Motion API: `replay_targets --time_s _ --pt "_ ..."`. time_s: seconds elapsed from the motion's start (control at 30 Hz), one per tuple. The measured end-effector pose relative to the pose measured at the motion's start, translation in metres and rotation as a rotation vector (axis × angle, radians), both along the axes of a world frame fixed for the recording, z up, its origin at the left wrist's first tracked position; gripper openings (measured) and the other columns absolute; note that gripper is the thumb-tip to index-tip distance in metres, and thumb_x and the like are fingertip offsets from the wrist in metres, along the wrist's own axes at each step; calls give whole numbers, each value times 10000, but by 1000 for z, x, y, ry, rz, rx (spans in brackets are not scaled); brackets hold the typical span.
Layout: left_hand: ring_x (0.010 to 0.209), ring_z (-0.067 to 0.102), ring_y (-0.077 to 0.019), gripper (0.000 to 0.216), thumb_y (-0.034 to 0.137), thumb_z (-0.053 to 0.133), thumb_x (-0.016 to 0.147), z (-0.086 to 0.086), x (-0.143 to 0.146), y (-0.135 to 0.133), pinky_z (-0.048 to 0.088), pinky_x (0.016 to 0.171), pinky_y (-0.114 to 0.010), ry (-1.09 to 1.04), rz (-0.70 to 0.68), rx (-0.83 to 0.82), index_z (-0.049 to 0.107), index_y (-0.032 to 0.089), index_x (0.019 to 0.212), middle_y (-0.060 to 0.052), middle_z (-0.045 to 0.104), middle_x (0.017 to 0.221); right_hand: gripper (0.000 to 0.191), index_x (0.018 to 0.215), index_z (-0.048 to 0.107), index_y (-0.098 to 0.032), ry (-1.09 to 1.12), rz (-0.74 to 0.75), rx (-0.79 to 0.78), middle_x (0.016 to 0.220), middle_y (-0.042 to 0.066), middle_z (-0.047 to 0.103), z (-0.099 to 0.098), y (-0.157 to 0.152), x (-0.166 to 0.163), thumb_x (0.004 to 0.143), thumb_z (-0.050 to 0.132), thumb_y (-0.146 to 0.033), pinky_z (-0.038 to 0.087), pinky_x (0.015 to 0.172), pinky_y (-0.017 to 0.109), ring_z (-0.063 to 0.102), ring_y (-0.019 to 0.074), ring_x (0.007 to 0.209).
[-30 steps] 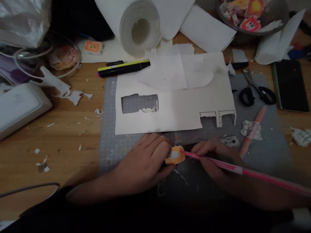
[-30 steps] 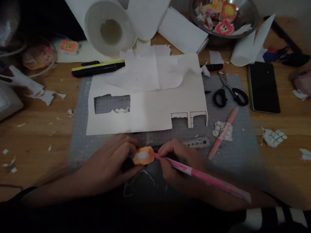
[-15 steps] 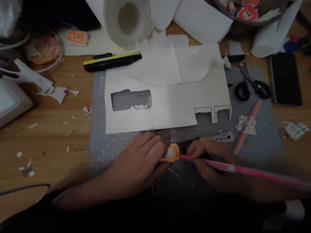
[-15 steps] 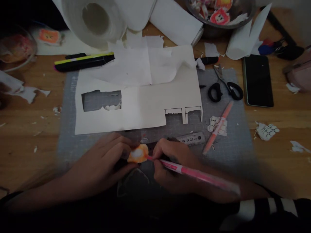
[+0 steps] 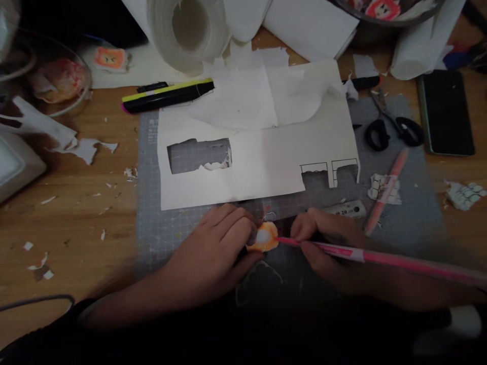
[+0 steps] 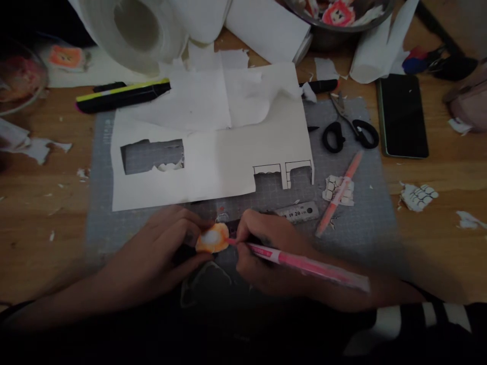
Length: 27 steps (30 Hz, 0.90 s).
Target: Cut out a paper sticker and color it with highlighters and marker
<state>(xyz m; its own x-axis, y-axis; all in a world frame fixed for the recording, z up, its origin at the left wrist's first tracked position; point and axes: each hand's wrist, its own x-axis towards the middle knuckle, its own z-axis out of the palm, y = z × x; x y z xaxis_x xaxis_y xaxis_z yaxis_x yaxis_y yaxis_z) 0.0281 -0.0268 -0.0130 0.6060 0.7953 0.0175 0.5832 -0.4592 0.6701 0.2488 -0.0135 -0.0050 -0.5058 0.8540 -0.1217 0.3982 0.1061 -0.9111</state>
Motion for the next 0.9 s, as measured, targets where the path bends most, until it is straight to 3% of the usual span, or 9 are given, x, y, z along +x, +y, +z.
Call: replay_targets --time_s 0.13,0.27,0.4,0.47,0.57,0.63,0.9 --pt "836 541 -244 132 279 585 819 0 0 0 405 699 -370 3 -1 3 481 205 787 -65 615 900 112 685 454 -213 20 -68 -34 653 -15 560 0 1 0 784 457 -159 399 530 262 544 123 593" --pt "831 535 -236 132 292 564 832 0 0 1 400 694 -364 -8 2 -15 484 205 774 -63 616 890 127 669 446 -217 42 -12 -83 629 -17 535 8 6 0 788 448 -175 390 510 264 518 123 561" --pt "839 532 -235 147 306 548 847 -1 0 1 403 704 -365 -2 -4 -11 476 199 777 -67 606 895 125 698 485 -211 -76 39 -143 687 15 566 18 12 0 810 444 -175 426 576 283 545 143 630" --pt "838 531 -235 157 314 547 848 0 0 1 405 702 -365 2 -10 1 470 197 779 -67 603 894 130 687 476 -210 -32 77 -156 667 5 555 16 12 1 809 442 -178 412 541 273 529 133 596" --pt "852 527 -236 140 294 541 855 3 0 1 414 715 -375 30 -22 -17 470 192 791 -71 600 917 131 686 448 -209 36 -38 -118 664 -7 538 9 9 2 816 444 -194 402 535 267 520 128 599" --pt "880 522 -240 123 268 529 865 5 0 1 422 734 -390 56 -33 -56 469 184 799 -79 595 940 134 677 437 -206 47 -18 -119 646 -12 526 6 9 2 811 447 -198 386 515 264 502 124 577" --pt "879 523 -241 115 244 531 865 6 0 1 441 733 -407 68 -42 -45 472 164 808 -87 587 940 147 650 443 -208 -59 21 -182 633 6 533 18 16 -3 797 438 -209 407 522 284 513 147 585"
